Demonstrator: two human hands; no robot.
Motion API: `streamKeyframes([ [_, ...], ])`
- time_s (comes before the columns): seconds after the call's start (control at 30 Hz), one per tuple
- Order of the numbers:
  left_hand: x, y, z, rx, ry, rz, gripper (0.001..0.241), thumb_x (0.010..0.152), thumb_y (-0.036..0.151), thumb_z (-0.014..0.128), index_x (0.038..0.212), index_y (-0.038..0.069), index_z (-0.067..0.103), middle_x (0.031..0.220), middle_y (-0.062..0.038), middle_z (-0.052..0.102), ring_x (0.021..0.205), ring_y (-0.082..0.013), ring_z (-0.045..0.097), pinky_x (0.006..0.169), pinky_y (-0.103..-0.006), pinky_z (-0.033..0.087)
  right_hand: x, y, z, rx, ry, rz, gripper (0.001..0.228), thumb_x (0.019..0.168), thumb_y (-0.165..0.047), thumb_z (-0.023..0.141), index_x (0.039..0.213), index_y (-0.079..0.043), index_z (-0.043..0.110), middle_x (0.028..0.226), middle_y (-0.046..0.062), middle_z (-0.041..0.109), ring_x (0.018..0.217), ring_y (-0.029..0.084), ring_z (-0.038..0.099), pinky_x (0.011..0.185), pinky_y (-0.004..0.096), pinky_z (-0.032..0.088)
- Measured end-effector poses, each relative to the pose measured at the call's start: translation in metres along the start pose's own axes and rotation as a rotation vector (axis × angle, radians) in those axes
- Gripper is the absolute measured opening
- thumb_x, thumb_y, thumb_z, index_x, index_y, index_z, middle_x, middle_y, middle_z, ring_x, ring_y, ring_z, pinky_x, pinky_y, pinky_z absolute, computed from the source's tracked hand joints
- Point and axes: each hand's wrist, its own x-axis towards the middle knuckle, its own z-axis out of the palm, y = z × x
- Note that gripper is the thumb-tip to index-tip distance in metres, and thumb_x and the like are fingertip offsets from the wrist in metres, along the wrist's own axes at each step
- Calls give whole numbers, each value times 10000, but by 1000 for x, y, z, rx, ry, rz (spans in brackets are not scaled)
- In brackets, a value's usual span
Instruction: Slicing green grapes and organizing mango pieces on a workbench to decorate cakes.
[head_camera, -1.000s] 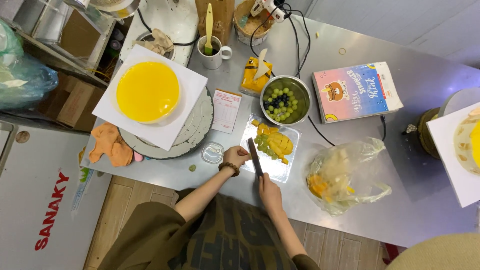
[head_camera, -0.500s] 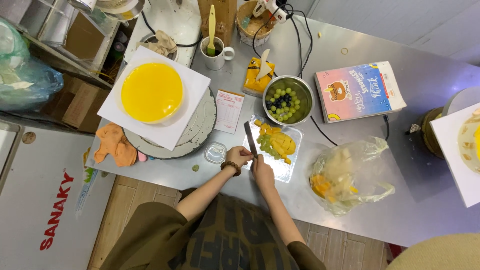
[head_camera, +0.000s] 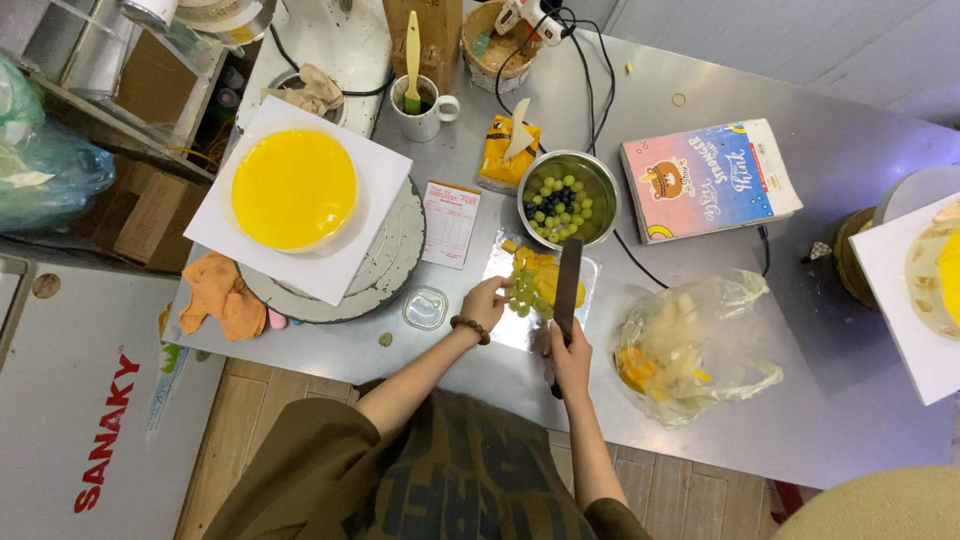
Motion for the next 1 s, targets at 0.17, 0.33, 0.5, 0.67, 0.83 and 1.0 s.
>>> streamKeyframes([
  [0.17,30,53,-27,381,-2,51,366,924,127,581,1269,237,531,1353,-47,561,1109,-393,688,984,-529,563,-13,3,-22,35,95,2,158,1002,-280,638,915,-151,662,513,84,614,435,214,558,464,343,481],
  [0.33,96,112,-40,393,241,438,180,955,114,561,1127,171,558,1117,-34,556,964,-393,706,824,-505,610,-26,29,-28,85,123,3,117,1008,-247,602,1020,-146,660,466,55,577,339,185,524,373,305,441],
  [0.5,253,71,29,888,151,432,152,885,83,658,1017,134,603,1008,-34,554,913,-271,679,752,-413,603,-35,40,-29,113,164,59,150,993,-243,611,1086,-150,682,464,74,590,327,197,521,351,309,419],
  [0.67,325,29,84,933,317,673,130,914,221,562,909,145,668,1068,-96,579,851,-348,610,690,-480,541,-41,16,-37,201,105,195,289,976,-228,605,1199,-51,651,552,49,579,423,131,449,408,275,325],
  [0.83,335,25,92,1064,590,733,145,834,155,619,772,61,709,932,-133,557,666,-322,582,492,-429,515,-44,21,-36,218,81,229,279,978,-192,593,1205,-41,652,562,40,588,433,129,465,421,274,331],
  [1.0,280,67,52,840,269,562,128,906,211,592,880,116,674,1018,-107,583,889,-328,603,766,-452,552,-42,25,-32,158,64,250,281,976,-258,610,1162,-58,675,563,39,611,448,134,492,444,275,358],
])
